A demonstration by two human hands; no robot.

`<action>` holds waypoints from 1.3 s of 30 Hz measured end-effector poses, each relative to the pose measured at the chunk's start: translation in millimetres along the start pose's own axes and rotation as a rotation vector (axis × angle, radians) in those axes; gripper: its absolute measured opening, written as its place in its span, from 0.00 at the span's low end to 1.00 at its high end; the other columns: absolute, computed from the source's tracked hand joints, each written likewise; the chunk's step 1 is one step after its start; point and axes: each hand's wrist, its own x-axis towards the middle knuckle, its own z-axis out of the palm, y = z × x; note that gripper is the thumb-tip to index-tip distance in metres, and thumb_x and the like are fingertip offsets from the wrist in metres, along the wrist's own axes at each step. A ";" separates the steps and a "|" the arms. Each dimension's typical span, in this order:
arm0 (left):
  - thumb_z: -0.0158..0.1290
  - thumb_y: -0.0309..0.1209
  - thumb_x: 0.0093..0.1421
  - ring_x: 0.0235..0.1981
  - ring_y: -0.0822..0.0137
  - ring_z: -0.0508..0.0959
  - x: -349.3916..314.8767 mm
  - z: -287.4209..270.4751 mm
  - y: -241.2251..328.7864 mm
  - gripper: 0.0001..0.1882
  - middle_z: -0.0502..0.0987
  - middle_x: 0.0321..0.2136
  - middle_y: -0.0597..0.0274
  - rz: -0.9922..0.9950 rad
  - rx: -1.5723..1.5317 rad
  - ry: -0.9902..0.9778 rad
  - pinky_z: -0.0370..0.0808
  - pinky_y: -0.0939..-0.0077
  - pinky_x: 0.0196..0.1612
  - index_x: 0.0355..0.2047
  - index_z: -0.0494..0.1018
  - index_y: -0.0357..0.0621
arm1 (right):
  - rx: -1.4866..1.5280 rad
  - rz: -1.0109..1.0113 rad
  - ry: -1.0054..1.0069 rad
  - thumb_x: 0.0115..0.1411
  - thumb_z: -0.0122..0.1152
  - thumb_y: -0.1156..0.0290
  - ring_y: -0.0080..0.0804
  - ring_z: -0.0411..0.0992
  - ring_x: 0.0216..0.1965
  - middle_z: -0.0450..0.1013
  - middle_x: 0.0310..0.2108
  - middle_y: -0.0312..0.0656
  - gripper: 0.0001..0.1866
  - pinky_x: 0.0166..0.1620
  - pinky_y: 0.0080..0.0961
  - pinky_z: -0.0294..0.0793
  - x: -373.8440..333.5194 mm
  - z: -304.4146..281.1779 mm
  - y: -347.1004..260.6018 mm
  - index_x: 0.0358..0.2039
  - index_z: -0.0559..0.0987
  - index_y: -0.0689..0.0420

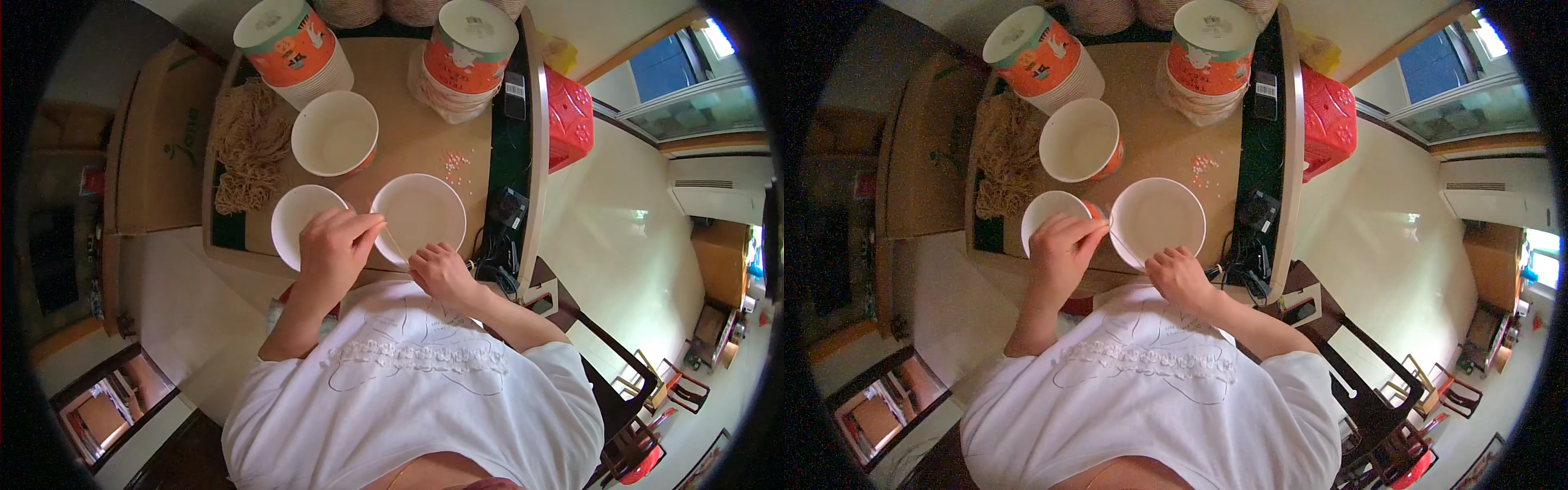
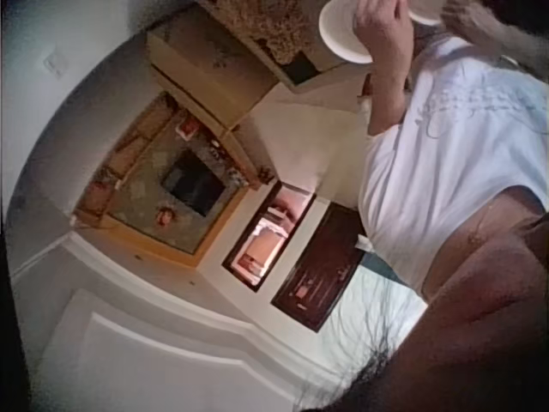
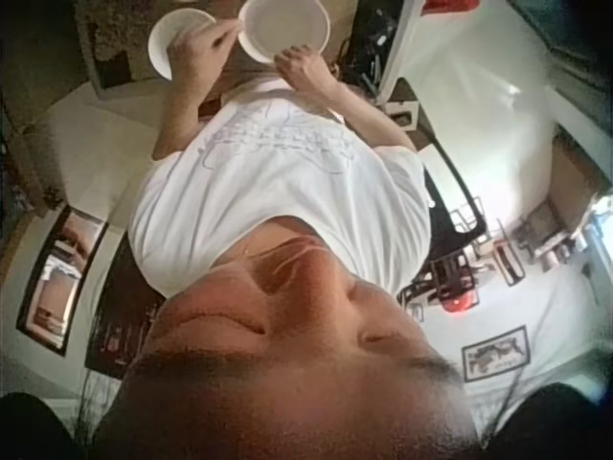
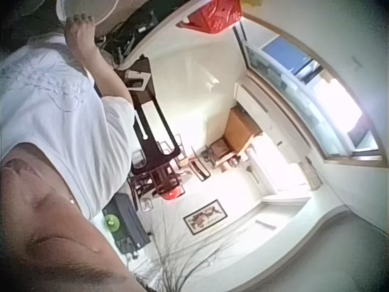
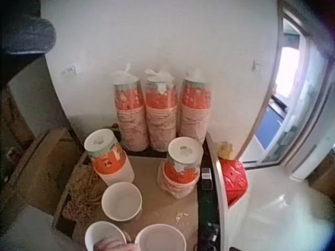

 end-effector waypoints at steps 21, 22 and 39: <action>0.57 0.27 0.54 0.31 0.69 0.79 -41.2 45.1 5.2 0.06 0.80 0.28 0.58 -0.308 -0.625 -0.723 0.74 0.75 0.37 0.32 0.78 0.38 | 2.176 0.622 0.274 0.67 0.39 0.63 0.29 0.65 0.27 0.66 0.21 0.37 0.14 0.36 0.27 0.66 -2.6 -42.4 23.6 0.35 0.71 0.59; 0.57 0.27 0.53 0.32 0.67 0.80 -41.9 44.1 5.6 0.07 0.80 0.29 0.57 -0.261 -0.625 -0.793 0.74 0.74 0.38 0.32 0.78 0.38 | 2.127 0.714 0.318 0.68 0.37 0.64 0.24 0.58 0.20 0.58 0.17 0.30 0.15 0.29 0.21 0.63 4.2 -56.9 19.9 0.33 0.70 0.60; 0.57 0.23 0.53 0.28 0.78 0.73 6.1 72.3 -1.7 0.08 0.76 0.27 0.66 -0.302 -0.820 -0.261 0.70 0.84 0.32 0.35 0.76 0.38 | 0.578 0.420 0.040 0.61 0.50 0.72 0.51 0.71 0.29 0.72 0.25 0.50 0.07 0.32 0.38 0.70 17.0 -82.5 6.5 0.38 0.73 0.59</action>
